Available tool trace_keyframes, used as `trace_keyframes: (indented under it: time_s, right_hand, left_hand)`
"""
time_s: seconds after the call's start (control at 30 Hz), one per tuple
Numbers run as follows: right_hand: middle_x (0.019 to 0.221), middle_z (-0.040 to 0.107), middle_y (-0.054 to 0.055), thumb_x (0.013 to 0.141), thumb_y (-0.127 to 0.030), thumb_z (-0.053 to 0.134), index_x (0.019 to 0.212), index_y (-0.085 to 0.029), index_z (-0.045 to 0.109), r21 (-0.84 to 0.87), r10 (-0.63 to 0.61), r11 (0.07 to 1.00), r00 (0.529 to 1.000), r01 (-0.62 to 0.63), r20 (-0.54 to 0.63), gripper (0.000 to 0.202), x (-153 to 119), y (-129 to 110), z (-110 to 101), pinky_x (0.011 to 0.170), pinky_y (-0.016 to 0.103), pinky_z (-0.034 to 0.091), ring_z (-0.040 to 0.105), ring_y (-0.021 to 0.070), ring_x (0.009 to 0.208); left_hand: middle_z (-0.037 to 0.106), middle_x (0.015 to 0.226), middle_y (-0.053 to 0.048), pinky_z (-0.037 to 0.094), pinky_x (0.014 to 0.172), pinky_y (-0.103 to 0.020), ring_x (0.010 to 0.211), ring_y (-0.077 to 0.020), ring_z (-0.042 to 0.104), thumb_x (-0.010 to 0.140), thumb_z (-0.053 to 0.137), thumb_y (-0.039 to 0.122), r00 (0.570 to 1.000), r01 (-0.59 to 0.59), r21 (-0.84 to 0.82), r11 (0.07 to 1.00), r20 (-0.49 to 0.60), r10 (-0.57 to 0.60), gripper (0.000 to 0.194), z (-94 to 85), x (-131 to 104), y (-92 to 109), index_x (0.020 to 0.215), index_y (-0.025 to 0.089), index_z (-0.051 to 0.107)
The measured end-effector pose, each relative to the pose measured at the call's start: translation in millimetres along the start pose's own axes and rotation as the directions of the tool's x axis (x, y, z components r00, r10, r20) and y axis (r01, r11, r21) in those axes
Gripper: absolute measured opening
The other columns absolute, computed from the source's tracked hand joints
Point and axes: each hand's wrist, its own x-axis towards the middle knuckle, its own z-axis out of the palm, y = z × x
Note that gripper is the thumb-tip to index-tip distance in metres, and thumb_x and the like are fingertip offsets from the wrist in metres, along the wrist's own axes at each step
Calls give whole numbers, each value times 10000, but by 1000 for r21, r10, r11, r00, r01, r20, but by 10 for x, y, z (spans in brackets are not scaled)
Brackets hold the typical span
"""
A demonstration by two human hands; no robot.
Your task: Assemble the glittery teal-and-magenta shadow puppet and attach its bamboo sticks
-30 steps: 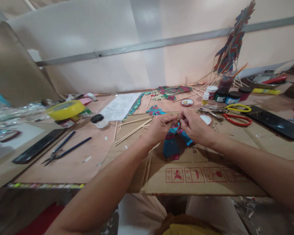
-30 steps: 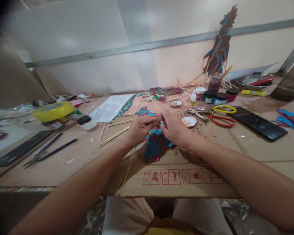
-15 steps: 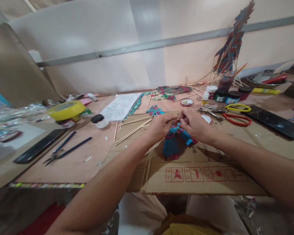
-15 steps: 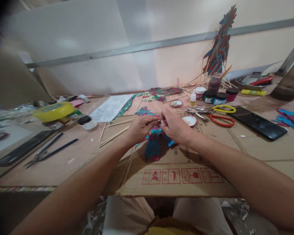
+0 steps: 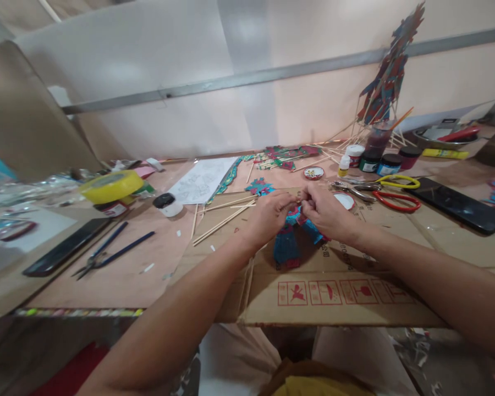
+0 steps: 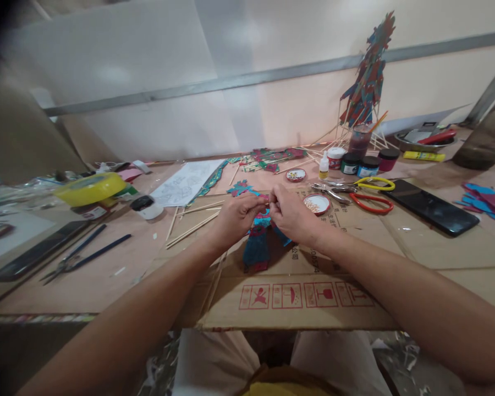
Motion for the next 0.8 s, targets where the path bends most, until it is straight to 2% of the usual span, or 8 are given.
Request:
trace_keyframes:
  time_s: [0.13, 0.3, 0.47, 0.7, 0.8]
  right_hand:
    - [622, 415, -26, 747, -129, 421, 740, -229, 374, -52, -28, 998, 999, 25, -44, 111, 2, 16, 7, 534, 272, 262, 377, 143, 560]
    - [635, 413, -23, 765, -139, 417, 750, -225, 389, -57, -54, 997, 998, 52, -20, 92, 17, 25, -20, 529, 273, 270, 369, 140, 555]
    - [639, 399, -24, 760, -133, 421, 754, -224, 393, -62, -65, 996, 997, 62, -41, 95, 22, 26, -21, 534, 276, 272, 370, 143, 564]
    - [657, 430, -19, 794, -154, 417, 769, -230, 376, 60, 6, 998, 1000, -6, -5, 90, 22, 42, -5, 556, 283, 304, 435, 153, 595]
    - [670, 440, -15, 796, -153, 424, 761, -231, 376, 75, 21, 997, 1000, -20, -13, 98, 21, 32, -1, 556, 284, 315, 444, 152, 601]
  left_hand:
    - [725, 809, -45, 498, 744, -237, 798, -143, 665, 899, 556, 126, 1000, -2, -31, 1000, 9, 3, 175, 2, 2, -20, 951, 142, 722]
    - [739, 880, -43, 497, 749, -243, 819, -148, 671, 892, 562, 134, 998, 41, -96, 995, 44, -37, 182, -1, 28, -39, 974, 169, 721]
    - [713, 788, -56, 480, 727, -246, 779, -157, 650, 897, 543, 143, 992, 89, -37, 995, 97, -85, 186, -17, 46, -19, 819, 135, 711]
    - [714, 784, -38, 492, 769, -232, 791, -143, 654, 896, 549, 158, 995, 103, -280, 954, 45, -94, 189, 7, 48, -30, 920, 154, 736]
    - [736, 854, -45, 498, 806, -237, 843, -149, 667, 895, 551, 170, 993, 118, -339, 933, 57, -105, 202, 23, 49, -62, 923, 172, 750]
